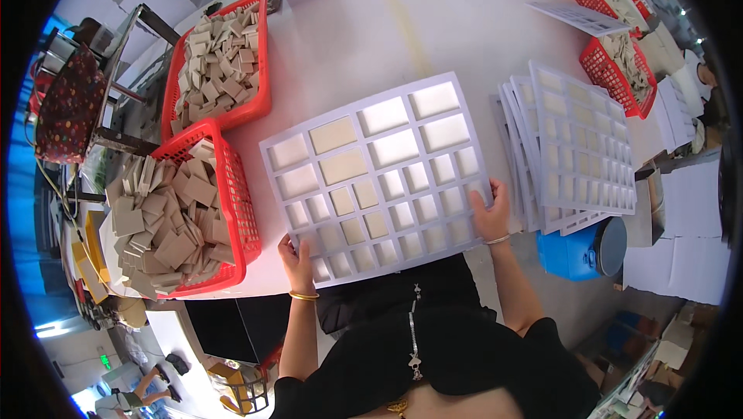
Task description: The person picks small, rectangular beige tiles from red baskets and places them into the compartments of white plastic trays. The person handles the tiles one by one, filling the grid-like trays on the table.
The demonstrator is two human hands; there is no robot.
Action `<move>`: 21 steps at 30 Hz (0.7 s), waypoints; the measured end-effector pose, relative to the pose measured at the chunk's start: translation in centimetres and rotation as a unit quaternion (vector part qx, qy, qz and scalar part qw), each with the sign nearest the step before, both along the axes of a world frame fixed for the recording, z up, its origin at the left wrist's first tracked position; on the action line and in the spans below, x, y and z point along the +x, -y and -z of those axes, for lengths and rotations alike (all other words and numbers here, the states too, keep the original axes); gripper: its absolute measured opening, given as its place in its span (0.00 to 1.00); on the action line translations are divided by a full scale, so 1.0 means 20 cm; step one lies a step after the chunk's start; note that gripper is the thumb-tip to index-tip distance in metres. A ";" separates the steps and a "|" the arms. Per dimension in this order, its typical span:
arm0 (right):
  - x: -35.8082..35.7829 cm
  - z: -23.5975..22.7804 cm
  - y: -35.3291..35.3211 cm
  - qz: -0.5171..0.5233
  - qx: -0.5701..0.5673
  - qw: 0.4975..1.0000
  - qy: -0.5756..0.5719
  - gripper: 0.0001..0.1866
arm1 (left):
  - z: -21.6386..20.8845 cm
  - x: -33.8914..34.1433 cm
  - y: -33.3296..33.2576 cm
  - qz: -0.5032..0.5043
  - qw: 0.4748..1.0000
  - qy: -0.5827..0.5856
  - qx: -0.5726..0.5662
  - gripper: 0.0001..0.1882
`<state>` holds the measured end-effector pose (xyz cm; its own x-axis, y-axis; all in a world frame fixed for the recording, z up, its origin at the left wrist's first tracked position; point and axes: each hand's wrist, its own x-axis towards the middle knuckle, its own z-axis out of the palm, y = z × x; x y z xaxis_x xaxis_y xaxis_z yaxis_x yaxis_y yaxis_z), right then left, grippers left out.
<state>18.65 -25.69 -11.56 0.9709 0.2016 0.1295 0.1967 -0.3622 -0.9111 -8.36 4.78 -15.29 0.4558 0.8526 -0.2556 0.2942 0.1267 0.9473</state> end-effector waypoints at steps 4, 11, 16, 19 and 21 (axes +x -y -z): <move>0.06 -0.14 0.03 0.012 0.031 0.999 0.034 0.22 | -0.09 0.12 0.05 0.017 0.998 0.050 0.033 0.26; 0.29 -0.54 0.40 0.100 -0.084 0.983 0.126 0.21 | -0.27 0.50 0.24 0.191 0.970 0.143 -0.053 0.29; 0.67 -0.82 1.13 0.240 -0.238 0.929 0.152 0.26 | -0.41 1.00 0.54 0.435 0.861 0.238 -0.114 0.36; 0.81 -0.87 1.30 0.301 -0.433 0.834 0.165 0.33 | -0.44 1.19 0.71 0.503 0.836 0.214 -0.055 0.37; 0.80 -0.90 1.30 0.307 -0.486 0.801 0.165 0.39 | -0.29 1.21 0.76 0.487 0.851 0.194 -0.032 0.36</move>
